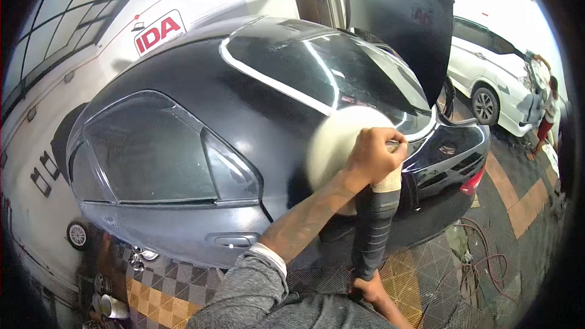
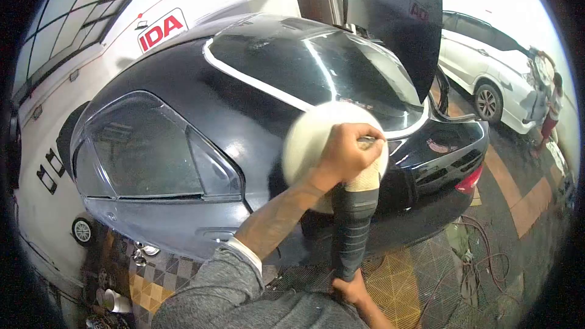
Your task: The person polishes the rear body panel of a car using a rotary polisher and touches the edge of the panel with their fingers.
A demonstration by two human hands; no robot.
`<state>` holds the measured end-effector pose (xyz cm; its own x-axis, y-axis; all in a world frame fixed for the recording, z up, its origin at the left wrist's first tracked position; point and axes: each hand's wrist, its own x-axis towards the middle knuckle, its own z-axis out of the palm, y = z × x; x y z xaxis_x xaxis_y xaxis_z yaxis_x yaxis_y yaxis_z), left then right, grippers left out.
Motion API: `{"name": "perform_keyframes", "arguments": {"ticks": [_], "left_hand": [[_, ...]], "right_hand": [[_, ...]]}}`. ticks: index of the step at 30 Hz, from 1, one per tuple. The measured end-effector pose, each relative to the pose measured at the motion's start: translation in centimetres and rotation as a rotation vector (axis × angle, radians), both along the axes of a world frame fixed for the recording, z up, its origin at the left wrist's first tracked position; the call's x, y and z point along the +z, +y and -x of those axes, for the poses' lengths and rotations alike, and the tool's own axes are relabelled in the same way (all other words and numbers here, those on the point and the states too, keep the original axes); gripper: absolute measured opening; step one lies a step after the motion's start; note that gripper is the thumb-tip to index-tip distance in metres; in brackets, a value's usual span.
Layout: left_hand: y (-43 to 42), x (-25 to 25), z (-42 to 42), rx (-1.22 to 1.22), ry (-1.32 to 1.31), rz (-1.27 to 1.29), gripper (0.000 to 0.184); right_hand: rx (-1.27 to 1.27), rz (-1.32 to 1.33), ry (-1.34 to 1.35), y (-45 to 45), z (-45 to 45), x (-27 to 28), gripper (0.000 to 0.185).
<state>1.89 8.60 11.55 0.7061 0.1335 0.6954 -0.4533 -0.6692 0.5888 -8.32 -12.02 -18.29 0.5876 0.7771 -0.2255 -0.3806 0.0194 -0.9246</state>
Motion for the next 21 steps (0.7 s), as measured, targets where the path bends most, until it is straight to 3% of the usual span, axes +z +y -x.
{"name": "perform_keyframes", "arguments": {"ticks": [2,4,7,9,13,15,21], "left_hand": [[1.7,1.2,1.8,0.021,-0.013,0.007,0.019],[5.9,3.5,4.6,0.056,-0.077,-0.016,0.016],[10.4,6.8,8.4,0.115,-0.076,0.042,0.014],[13.8,9.1,10.9,0.194,-0.117,-0.025,0.016],[16.6,10.9,13.8,0.112,-0.143,0.195,0.021],[15.8,10.6,13.6,0.107,-0.113,0.171,0.021],[8.8,5.1,8.8,0.082,-0.067,0.114,0.016]], "right_hand": [[-0.028,-0.014,-0.068,1.3,0.2,-0.1,0.057],[0.010,0.137,-0.121,5.0,0.7,4.5,0.053],[0.143,0.120,-0.304,8.8,0.8,13.8,0.052],[0.233,-0.005,-0.378,12.2,-0.1,13.1,0.054],[0.296,0.013,-0.428,14.3,-0.3,15.7,0.055],[0.274,-0.051,-0.503,13.7,-0.1,15.3,0.054],[0.277,0.137,-0.311,5.8,-0.1,11.4,0.049]]}}
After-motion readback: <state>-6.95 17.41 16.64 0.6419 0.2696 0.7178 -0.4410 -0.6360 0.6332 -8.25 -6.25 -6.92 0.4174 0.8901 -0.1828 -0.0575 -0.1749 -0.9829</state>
